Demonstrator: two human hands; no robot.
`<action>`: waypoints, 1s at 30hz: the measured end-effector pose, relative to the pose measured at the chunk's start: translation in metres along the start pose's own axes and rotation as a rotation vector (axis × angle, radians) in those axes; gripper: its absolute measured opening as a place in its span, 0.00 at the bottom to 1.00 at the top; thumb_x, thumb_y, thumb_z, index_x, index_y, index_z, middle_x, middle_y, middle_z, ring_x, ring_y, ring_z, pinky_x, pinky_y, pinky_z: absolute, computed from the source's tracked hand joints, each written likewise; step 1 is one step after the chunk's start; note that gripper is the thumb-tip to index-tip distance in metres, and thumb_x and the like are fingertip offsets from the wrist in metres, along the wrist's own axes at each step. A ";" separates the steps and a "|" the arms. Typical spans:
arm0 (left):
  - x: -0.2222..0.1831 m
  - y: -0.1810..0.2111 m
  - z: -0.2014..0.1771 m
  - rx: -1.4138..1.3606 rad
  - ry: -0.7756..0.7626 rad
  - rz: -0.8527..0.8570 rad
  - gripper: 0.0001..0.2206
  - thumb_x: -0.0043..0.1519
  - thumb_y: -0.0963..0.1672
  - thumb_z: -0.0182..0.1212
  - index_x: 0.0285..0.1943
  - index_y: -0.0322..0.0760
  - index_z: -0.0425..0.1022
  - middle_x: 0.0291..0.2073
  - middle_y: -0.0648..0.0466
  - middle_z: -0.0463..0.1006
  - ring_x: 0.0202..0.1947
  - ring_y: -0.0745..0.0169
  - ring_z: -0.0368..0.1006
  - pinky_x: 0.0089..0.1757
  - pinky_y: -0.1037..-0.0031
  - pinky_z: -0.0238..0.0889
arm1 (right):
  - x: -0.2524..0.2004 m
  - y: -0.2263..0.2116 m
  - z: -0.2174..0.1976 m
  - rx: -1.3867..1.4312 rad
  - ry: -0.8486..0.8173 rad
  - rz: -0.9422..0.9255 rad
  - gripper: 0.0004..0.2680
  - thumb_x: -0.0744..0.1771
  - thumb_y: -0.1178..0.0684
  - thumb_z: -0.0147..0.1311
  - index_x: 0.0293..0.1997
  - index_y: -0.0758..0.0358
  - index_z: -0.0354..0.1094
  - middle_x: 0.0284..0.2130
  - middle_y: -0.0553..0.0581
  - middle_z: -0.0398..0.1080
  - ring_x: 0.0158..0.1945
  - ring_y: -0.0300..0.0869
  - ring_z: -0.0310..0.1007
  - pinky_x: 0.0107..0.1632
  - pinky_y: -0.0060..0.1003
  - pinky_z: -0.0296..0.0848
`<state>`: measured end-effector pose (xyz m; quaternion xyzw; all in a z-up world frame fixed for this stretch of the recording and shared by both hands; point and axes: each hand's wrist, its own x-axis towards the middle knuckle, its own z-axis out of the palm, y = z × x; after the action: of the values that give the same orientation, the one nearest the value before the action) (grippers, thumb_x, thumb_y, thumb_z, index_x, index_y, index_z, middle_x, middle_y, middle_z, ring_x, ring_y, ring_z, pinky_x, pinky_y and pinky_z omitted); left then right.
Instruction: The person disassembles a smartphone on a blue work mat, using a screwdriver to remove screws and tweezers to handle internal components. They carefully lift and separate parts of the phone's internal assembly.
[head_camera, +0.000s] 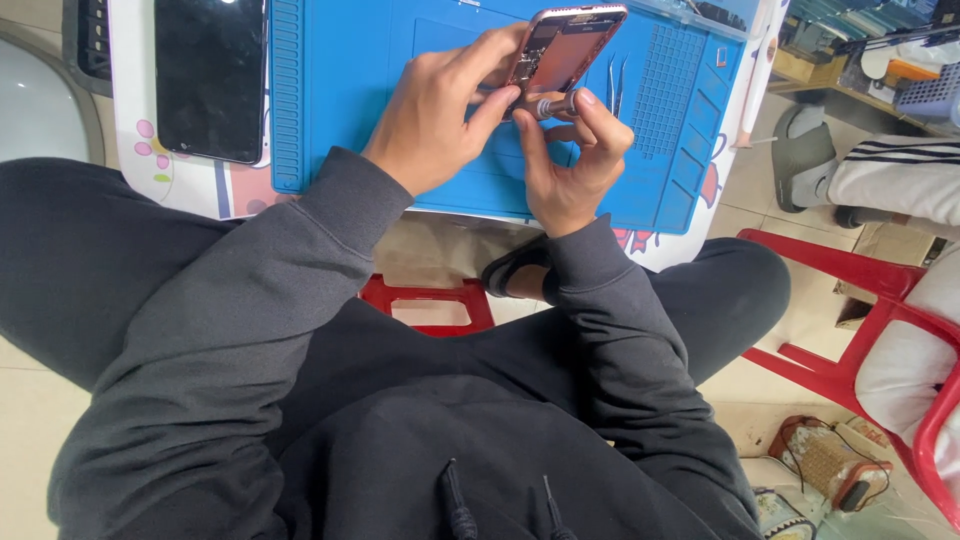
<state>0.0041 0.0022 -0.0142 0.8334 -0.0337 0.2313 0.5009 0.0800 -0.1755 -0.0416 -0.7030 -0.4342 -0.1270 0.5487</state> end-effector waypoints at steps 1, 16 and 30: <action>0.001 0.001 0.000 -0.001 0.001 -0.001 0.19 0.73 0.36 0.60 0.72 0.36 0.63 0.53 0.45 0.84 0.44 0.44 0.82 0.41 0.62 0.74 | 0.005 -0.005 -0.002 0.000 -0.001 0.000 0.23 0.69 0.66 0.66 0.65 0.52 0.53 0.47 0.62 0.71 0.44 0.49 0.82 0.35 0.35 0.80; 0.001 0.001 -0.001 -0.108 -0.032 -0.012 0.19 0.77 0.37 0.51 0.77 0.37 0.60 0.59 0.44 0.83 0.52 0.39 0.81 0.48 0.63 0.70 | 0.060 -0.029 -0.014 -0.044 -0.153 -0.025 0.09 0.70 0.67 0.63 0.48 0.59 0.67 0.38 0.58 0.76 0.42 0.44 0.74 0.28 0.34 0.65; 0.005 0.006 -0.005 -0.193 -0.072 -0.038 0.15 0.78 0.40 0.42 0.72 0.32 0.64 0.57 0.41 0.82 0.51 0.40 0.80 0.47 0.62 0.69 | 0.064 -0.021 -0.019 -0.093 -0.148 -0.074 0.09 0.68 0.65 0.70 0.44 0.62 0.69 0.37 0.57 0.71 0.36 0.45 0.64 0.30 0.38 0.62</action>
<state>0.0050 0.0047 -0.0054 0.7895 -0.0581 0.1872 0.5816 0.1081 -0.1615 0.0211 -0.7186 -0.4929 -0.1151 0.4769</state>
